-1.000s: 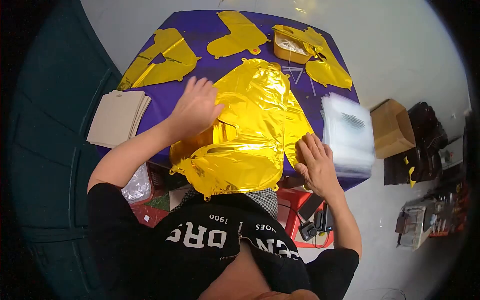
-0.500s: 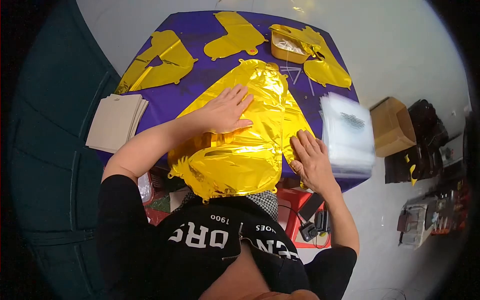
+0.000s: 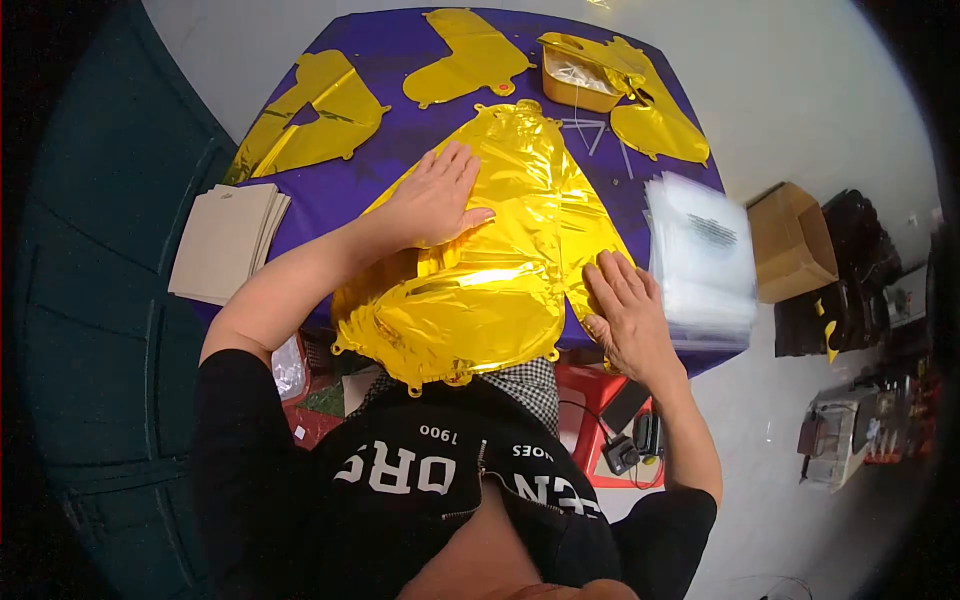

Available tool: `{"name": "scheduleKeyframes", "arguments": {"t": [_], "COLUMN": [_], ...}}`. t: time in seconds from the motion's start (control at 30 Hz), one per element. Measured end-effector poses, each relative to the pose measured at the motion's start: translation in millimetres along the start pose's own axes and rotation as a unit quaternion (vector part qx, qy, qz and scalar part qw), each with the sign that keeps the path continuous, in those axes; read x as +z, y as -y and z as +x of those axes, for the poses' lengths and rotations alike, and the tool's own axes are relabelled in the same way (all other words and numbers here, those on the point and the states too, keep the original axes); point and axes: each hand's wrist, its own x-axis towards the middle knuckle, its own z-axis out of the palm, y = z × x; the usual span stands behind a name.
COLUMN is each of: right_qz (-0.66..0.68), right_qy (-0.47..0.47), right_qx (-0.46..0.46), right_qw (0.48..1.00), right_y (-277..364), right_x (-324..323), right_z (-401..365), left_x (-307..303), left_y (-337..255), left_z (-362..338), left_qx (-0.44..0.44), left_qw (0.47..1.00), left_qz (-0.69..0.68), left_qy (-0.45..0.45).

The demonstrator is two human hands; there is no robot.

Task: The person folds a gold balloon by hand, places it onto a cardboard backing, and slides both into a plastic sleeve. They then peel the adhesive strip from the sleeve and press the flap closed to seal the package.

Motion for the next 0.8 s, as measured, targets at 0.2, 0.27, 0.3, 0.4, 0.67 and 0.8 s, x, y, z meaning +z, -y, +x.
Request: {"name": "scheduleKeyframes", "arguments": {"t": [0.2,0.27,0.3,0.4,0.67,0.8], "right_qz": [-0.003,-0.004,-0.004,-0.004,-0.005,-0.007], "right_qy": [-0.001,-0.002,-0.003,-0.004,0.000,0.002], "right_qx": [-0.004,-0.005,-0.006,-0.006,-0.004,-0.004], "right_qw": [1.000,1.000,1.000,1.000,1.000,1.000], "right_y": [-0.3,-0.2,-0.5,-1.1,-2.1,-2.7], "right_x": [-1.1,-1.0,-0.7,0.8,1.3,0.7], "right_z": [0.2,0.3,0.2,-0.7,-0.6,-1.2], "left_x": [-8.7,-7.1,-7.3,-10.0,-25.8,-21.9], "left_y": [-6.9,-8.0,-8.3,-10.6,-35.5,-24.5], "left_z": [-1.3,-0.9,-1.2,-2.7,-27.1,-27.6], "left_qx": [-0.058,-0.074,-0.068,-0.036,0.132,0.132], "left_qw": [0.998,0.997,0.998,0.998,0.985,0.986], "left_qz": [0.006,0.017,0.014,-0.013,-0.110,-0.098], "left_qy": [0.012,0.008,-0.008,-0.051,-0.009,0.013]}}
